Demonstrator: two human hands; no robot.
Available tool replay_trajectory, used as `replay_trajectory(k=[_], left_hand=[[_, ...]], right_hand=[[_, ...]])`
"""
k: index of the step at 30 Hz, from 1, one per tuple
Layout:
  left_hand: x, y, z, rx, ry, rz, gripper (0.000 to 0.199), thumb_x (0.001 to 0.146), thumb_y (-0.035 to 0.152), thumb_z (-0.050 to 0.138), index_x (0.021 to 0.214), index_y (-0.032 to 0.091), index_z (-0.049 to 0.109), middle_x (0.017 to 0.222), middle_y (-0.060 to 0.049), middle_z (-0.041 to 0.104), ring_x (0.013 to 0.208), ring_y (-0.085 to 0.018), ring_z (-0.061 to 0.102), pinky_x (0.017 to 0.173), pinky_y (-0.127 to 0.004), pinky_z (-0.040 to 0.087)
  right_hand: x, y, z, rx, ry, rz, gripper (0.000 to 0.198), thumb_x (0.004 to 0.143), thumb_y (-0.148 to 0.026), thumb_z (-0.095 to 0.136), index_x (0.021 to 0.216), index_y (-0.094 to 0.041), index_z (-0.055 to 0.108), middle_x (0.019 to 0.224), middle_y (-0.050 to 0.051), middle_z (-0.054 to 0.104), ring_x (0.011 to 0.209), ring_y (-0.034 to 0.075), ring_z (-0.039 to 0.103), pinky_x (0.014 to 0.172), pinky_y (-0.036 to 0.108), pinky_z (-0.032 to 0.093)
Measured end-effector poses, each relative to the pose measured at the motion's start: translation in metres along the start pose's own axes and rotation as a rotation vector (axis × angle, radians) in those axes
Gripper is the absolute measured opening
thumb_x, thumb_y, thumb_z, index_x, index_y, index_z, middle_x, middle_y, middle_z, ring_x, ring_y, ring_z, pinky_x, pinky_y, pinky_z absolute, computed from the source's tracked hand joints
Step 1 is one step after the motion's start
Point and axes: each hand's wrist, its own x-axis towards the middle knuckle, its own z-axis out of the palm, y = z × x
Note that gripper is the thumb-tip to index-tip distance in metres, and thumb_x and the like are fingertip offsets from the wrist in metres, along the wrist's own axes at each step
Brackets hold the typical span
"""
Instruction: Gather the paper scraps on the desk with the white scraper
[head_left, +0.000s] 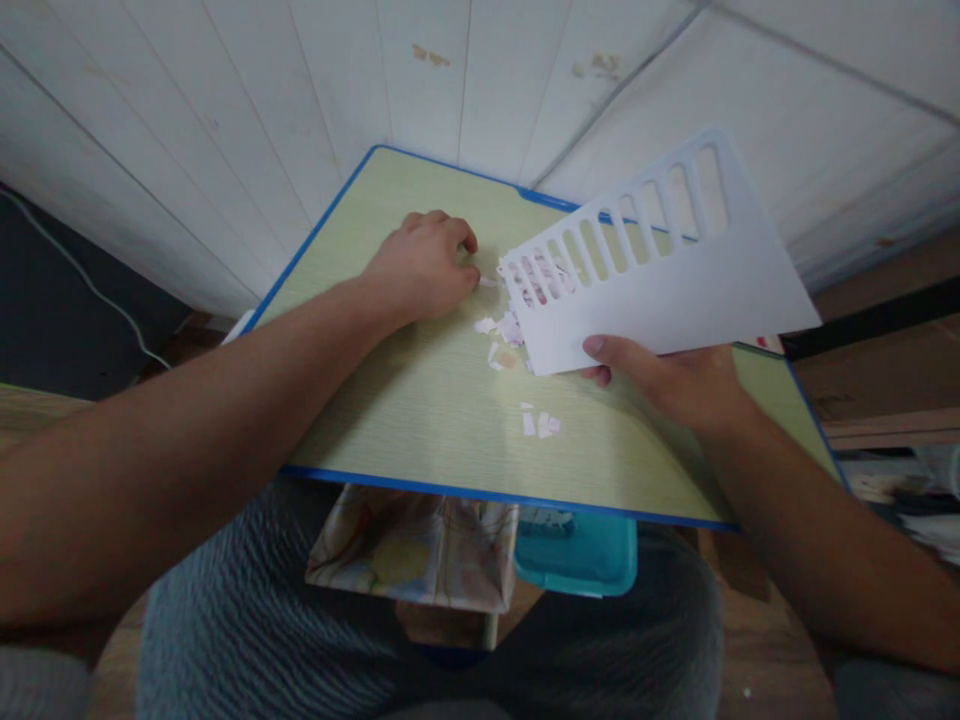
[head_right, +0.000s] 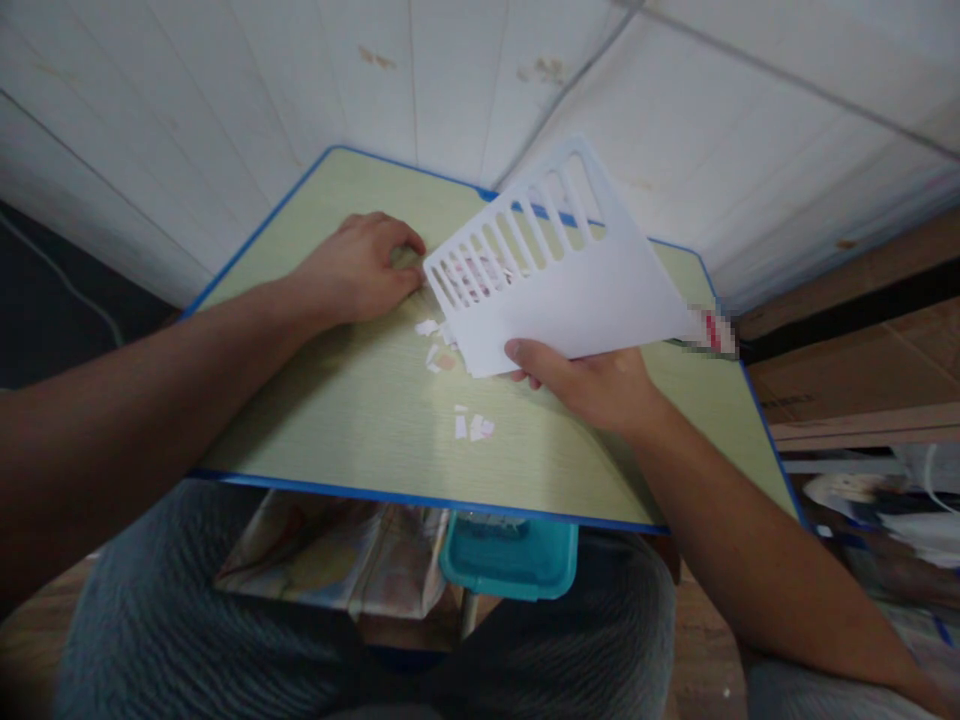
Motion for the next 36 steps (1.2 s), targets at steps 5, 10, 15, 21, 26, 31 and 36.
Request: replay_trajectory(k=[5,10,15,21,26,31,36], left_hand=[[0.000,0.000,0.001,0.022,0.032,0.012,0.047,0.096,0.054,0.068,0.134,0.029,0.077,0.151,-0.011,0.074,0.150,-0.043,0.060,0.132,-0.061,0.047],[0.000,-0.002,0.000,-0.008,0.010,0.008,0.053,0.095,0.062,0.066,0.137,0.032,0.077,0.154,-0.010,0.073,0.151,-0.044,0.058,0.132,-0.062,0.046],[0.001,-0.007,0.002,-0.062,0.009,0.041,0.072,0.090,0.079,0.062,0.142,0.032,0.075,0.152,-0.009,0.075,0.157,-0.044,0.051,0.136,-0.066,0.040],[0.004,-0.011,0.005,-0.087,0.001,0.065,0.083,0.086,0.090,0.061,0.144,0.032,0.074,0.154,-0.010,0.075,0.166,-0.047,0.041,0.136,-0.068,0.036],[0.001,-0.003,0.000,-0.045,-0.009,0.024,0.075,0.090,0.082,0.059,0.141,0.029,0.077,0.155,-0.011,0.073,0.156,-0.045,0.053,0.134,-0.066,0.041],[0.002,-0.003,0.001,-0.018,0.013,0.024,0.067,0.093,0.077,0.063,0.133,0.026,0.078,0.154,-0.013,0.073,0.150,-0.043,0.058,0.133,-0.065,0.045],[0.006,-0.014,0.008,-0.059,0.051,0.081,0.061,0.094,0.075,0.066,0.136,0.031,0.074,0.150,-0.011,0.076,0.154,-0.046,0.058,0.132,-0.066,0.046]], right_hand=[[0.002,-0.005,-0.002,0.002,-0.018,0.047,0.041,0.091,-0.046,0.088,0.060,-0.029,0.067,0.063,0.004,0.073,0.061,0.027,0.071,0.072,0.046,0.067],[0.002,-0.009,-0.003,0.063,0.003,0.029,0.039,0.091,-0.042,0.085,0.058,-0.030,0.068,0.062,0.003,0.072,0.064,0.027,0.072,0.071,0.044,0.067],[0.001,-0.007,-0.001,0.065,0.034,0.040,0.042,0.092,-0.047,0.089,0.059,-0.031,0.068,0.064,0.004,0.074,0.062,0.027,0.072,0.068,0.044,0.067],[0.000,-0.009,-0.002,0.045,-0.016,0.043,0.050,0.086,-0.055,0.095,0.055,-0.030,0.065,0.059,0.004,0.072,0.059,0.026,0.069,0.066,0.043,0.069],[0.002,-0.007,-0.001,0.058,0.034,0.064,0.040,0.091,-0.047,0.089,0.060,-0.031,0.069,0.065,0.004,0.076,0.063,0.027,0.072,0.064,0.042,0.066],[0.002,-0.005,-0.002,0.026,-0.005,0.048,0.040,0.090,-0.044,0.088,0.057,-0.032,0.068,0.061,0.004,0.074,0.060,0.026,0.071,0.067,0.043,0.067],[0.000,-0.005,-0.003,0.015,-0.024,0.043,0.040,0.089,-0.044,0.089,0.056,-0.031,0.069,0.060,0.004,0.075,0.062,0.028,0.074,0.068,0.043,0.069]])
